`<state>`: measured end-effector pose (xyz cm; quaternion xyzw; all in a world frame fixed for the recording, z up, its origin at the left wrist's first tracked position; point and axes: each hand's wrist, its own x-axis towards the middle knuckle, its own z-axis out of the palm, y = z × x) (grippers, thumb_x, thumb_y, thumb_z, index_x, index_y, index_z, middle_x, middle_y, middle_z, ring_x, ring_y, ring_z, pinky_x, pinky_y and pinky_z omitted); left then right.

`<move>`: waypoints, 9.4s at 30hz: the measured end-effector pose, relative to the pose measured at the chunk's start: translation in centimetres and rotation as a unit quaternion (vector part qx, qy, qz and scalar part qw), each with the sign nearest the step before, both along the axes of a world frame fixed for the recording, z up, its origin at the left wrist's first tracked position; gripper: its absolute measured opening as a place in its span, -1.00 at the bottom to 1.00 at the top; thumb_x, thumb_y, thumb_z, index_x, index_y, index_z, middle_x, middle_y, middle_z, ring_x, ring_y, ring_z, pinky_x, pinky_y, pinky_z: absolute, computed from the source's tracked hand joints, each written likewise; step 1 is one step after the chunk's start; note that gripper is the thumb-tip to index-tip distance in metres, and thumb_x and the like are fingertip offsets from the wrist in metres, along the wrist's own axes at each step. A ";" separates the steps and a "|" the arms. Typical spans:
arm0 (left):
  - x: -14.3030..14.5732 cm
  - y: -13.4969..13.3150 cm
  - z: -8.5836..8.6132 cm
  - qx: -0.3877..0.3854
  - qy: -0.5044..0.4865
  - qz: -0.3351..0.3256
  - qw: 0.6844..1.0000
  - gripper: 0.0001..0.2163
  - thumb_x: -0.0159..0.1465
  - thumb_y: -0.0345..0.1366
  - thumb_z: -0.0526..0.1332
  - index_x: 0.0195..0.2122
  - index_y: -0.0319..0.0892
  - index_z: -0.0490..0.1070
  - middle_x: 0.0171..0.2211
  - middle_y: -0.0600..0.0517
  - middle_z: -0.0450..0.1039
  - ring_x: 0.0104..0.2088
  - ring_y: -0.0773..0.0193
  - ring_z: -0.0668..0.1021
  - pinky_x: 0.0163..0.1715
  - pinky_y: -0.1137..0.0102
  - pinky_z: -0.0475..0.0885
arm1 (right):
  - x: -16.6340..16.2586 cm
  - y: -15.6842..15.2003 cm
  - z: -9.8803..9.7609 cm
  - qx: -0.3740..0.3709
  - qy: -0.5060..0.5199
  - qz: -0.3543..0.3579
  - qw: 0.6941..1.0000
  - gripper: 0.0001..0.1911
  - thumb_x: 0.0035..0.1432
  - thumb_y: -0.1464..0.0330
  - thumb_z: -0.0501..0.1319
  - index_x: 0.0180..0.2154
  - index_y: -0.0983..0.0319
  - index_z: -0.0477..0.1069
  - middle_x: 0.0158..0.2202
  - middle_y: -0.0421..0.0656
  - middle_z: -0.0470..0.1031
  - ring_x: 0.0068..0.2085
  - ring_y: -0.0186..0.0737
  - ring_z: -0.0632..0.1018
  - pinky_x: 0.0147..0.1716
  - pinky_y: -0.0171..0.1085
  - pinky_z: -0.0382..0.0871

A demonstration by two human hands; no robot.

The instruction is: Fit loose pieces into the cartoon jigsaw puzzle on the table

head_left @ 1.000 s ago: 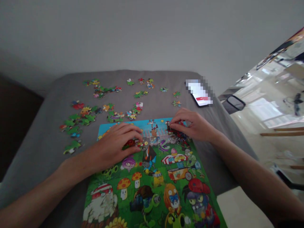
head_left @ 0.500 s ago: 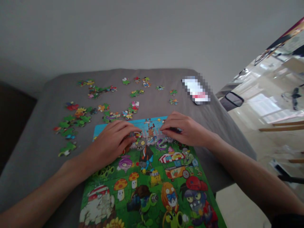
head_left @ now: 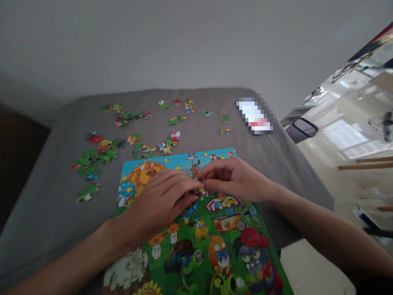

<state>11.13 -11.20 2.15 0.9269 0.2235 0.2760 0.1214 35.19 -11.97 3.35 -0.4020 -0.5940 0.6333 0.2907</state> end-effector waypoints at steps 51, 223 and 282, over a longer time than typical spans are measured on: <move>-3.6 4.1 -3.2 -0.010 0.194 0.074 0.978 -0.60 0.55 0.03 -0.09 0.30 0.40 0.37 0.44 0.03 0.21 0.41 -0.21 0.23 0.23 -0.17 0.24 | 5.2 2.7 1.7 0.180 -0.283 0.223 0.915 -0.81 0.13 0.46 0.49 -0.33 0.26 0.49 -0.38 -0.29 0.40 -0.37 -0.39 0.42 -0.36 -0.36 0.27; -15.6 9.5 2.2 -0.124 0.253 0.304 0.910 -0.61 0.29 0.12 0.28 -0.15 -0.12 0.53 -0.12 -0.09 0.58 -0.08 -0.01 0.56 -0.08 0.14 0.44 | 4.5 1.8 -0.2 0.395 -0.165 0.055 0.902 -0.77 0.34 0.45 0.26 -0.05 0.04 0.56 -0.17 -0.13 0.66 -0.18 -0.17 0.67 -0.20 -0.23 0.57; -5.6 10.3 1.7 -0.232 0.034 0.353 0.906 -0.70 0.19 0.04 0.30 -0.27 -0.07 0.59 -0.38 0.10 0.64 -0.36 0.21 0.63 -0.37 0.38 0.48 | 5.6 3.3 1.1 0.445 -0.160 -0.026 0.881 -0.85 0.40 0.42 0.21 -0.19 0.29 0.56 -0.23 -0.08 0.59 -0.22 -0.27 0.56 -0.17 -0.24 0.41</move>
